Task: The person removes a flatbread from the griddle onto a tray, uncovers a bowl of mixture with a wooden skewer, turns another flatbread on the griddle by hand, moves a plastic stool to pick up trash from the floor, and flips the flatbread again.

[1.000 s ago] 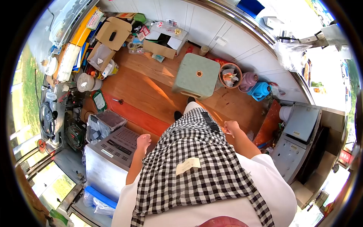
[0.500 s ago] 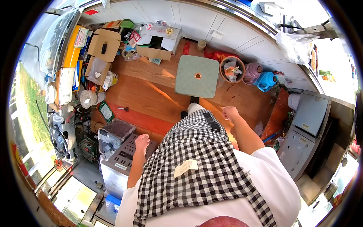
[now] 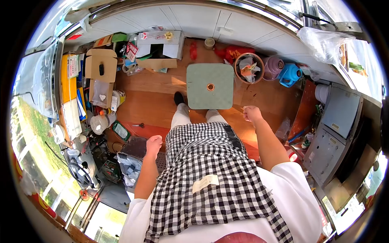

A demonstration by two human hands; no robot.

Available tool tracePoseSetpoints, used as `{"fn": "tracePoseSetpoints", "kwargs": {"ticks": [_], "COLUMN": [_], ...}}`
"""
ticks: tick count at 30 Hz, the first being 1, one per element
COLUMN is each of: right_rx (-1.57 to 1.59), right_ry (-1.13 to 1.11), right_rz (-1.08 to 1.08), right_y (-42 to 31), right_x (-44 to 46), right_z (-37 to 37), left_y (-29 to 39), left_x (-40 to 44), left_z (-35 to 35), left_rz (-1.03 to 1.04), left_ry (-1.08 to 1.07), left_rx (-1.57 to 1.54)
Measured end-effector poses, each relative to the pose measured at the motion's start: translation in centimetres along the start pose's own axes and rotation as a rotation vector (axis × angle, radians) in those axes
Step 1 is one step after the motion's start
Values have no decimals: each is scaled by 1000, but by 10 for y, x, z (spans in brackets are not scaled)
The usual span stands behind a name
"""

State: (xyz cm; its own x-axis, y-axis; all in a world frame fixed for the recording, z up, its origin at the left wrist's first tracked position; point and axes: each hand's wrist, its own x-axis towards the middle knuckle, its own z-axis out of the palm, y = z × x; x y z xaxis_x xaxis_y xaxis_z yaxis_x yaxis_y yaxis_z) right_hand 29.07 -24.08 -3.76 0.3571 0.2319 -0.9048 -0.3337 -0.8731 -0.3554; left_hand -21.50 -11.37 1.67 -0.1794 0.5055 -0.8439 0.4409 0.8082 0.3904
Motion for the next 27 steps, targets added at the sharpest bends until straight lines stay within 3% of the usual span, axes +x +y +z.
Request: {"fn": "tracePoseSetpoints", "kwargs": {"ticks": [6, 11, 16, 20, 25, 27], "right_rx": [326, 492, 541, 589, 325, 102], "right_ry": [28, 117, 96, 41, 143, 308], "right_rz": [28, 97, 208, 173, -37, -173], "right_y": [25, 53, 54, 67, 64, 60], "right_x": [3, -15, -34, -26, 9, 25], "right_z": [39, 101, 163, 181, 174, 169], "left_y": [50, 144, 233, 256, 266, 275], "left_x": [93, 168, 193, 193, 196, 197], "left_z": [-32, -45, -16, 20, 77, 107], "left_rz": [71, 228, 387, 458, 442, 407], "left_ry": [-262, -265, -285, -309, -347, -332], "left_rx": [258, 496, 571, 601, 560, 471]}}
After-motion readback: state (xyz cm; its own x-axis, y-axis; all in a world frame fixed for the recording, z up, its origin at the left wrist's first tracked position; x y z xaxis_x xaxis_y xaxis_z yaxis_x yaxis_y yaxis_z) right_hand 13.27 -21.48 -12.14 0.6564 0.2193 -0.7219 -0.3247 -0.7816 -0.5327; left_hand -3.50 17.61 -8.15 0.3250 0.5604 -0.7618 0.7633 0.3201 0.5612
